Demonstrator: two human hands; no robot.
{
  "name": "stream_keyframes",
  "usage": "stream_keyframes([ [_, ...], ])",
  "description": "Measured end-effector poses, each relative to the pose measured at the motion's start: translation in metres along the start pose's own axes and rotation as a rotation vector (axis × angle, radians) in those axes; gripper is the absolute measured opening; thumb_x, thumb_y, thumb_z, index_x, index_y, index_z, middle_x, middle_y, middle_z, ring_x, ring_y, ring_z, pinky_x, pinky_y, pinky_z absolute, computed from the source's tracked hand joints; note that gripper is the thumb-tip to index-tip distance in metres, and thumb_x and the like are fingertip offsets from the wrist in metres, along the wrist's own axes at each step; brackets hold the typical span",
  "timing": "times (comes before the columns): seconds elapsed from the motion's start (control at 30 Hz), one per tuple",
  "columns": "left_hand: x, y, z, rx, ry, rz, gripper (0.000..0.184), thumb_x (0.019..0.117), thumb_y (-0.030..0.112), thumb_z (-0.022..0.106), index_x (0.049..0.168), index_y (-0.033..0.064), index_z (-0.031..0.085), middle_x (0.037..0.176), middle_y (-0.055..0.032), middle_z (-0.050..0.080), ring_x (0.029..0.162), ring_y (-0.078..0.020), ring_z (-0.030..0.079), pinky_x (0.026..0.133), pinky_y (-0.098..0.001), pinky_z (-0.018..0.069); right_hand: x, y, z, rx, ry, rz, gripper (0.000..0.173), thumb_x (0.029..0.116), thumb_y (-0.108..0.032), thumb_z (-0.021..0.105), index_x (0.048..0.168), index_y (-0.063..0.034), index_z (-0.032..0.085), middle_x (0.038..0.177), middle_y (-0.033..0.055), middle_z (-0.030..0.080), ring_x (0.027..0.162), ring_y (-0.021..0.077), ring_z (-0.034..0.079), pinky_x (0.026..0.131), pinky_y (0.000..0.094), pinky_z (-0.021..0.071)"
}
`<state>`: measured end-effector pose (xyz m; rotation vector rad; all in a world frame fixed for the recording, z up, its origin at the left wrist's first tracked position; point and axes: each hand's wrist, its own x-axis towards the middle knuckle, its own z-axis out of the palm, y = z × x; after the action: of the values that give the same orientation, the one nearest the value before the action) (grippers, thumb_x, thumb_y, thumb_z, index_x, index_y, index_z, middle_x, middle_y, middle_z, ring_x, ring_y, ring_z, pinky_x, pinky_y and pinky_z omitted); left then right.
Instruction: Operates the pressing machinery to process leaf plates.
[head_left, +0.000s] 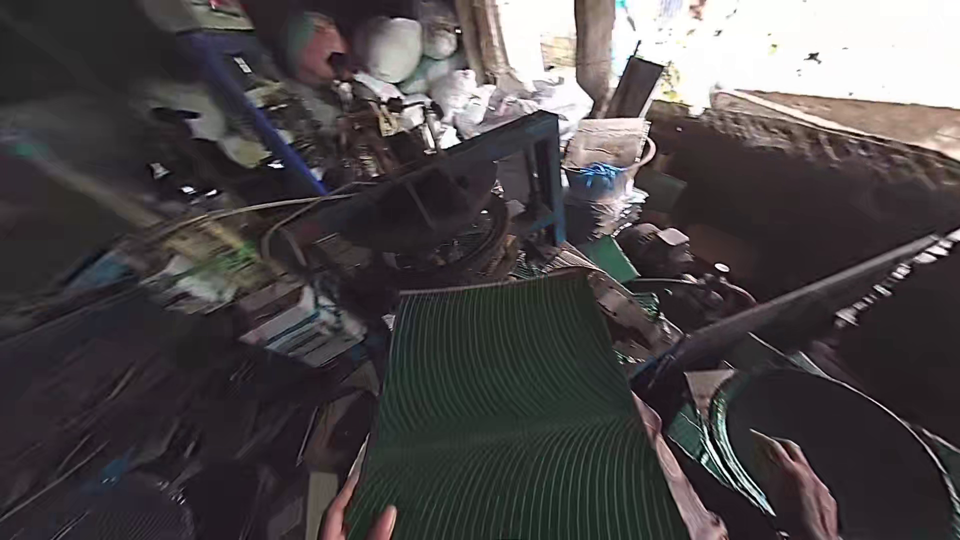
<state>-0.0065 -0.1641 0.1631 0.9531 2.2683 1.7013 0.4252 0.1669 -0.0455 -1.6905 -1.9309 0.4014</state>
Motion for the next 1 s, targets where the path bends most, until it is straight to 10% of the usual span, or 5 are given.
stream_keyframes([
  [0.1, 0.072, 0.021, 0.019, -0.090, 0.106, -0.159, 0.063, 0.0926, 0.017, 0.062, 0.150, -0.0008, 0.043, 0.149, -0.0179, 0.050, 0.133, -0.0173, 0.053, 0.109, -0.0359, 0.0473, 0.030, -0.013, -0.012, 0.065, 0.067, -0.121, 0.029, 0.0960, -0.002, 0.054, 0.120, 0.0046, 0.070, 0.123, 0.0325, 0.064, 0.103, 0.0522, 0.067, 0.081, 0.0693, 0.0516],
  [0.3, 0.285, -0.011, 0.057, -0.201, 0.215, -0.247, 0.061, 0.1002, 0.013, 0.064, 0.153, 0.0009, 0.037, 0.144, -0.0279, 0.048, 0.107, -0.0327, 0.061, 0.083, -0.0464, 0.0545, 0.062, -0.076, -0.025, 0.197, 0.221, -0.321, 0.026, 0.0994, -0.004, 0.055, 0.116, 0.0079, 0.071, 0.118, 0.0320, 0.066, 0.105, 0.0433, 0.068, 0.091, 0.0527, 0.0559],
  [0.43, 0.378, -0.019, 0.073, 0.097, 0.182, -0.288, 0.067, 0.0969, 0.024, 0.072, 0.152, -0.0009, 0.043, 0.141, -0.0317, 0.052, 0.118, -0.0408, 0.060, 0.100, -0.0521, 0.0491, 0.070, -0.120, -0.027, 0.290, 0.297, -0.411, 0.025, 0.0977, -0.001, 0.054, 0.114, 0.0087, 0.070, 0.115, 0.0302, 0.066, 0.096, 0.0332, 0.071, 0.084, 0.0399, 0.0605],
  [0.87, 0.363, -0.015, 0.061, 0.096, 0.152, -0.271, 0.065, 0.0972, 0.024, 0.072, 0.150, -0.0018, 0.044, 0.138, -0.0300, 0.054, 0.106, -0.0362, 0.063, 0.089, -0.0485, 0.0524, 0.170, -0.243, -0.017, 0.318, 0.401, -0.471, 0.029, 0.0976, -0.011, 0.055, 0.116, 0.0033, 0.072, 0.120, 0.0290, 0.066, 0.117, 0.0488, 0.061, 0.098, 0.0626, 0.0473],
  [1.0, 0.339, 0.000, 0.065, -0.125, 0.248, -0.375, 0.071, 0.1063, 0.044, 0.052, 0.158, 0.0045, 0.025, 0.142, -0.0299, 0.047, 0.098, -0.0338, 0.065, 0.077, -0.0444, 0.0570, 0.201, -0.263, 0.000, 0.229, 0.348, -0.401, 0.027, 0.0985, -0.012, 0.056, 0.116, -0.0005, 0.073, 0.120, 0.0281, 0.066, 0.116, 0.0494, 0.061, 0.093, 0.0644, 0.0488],
])
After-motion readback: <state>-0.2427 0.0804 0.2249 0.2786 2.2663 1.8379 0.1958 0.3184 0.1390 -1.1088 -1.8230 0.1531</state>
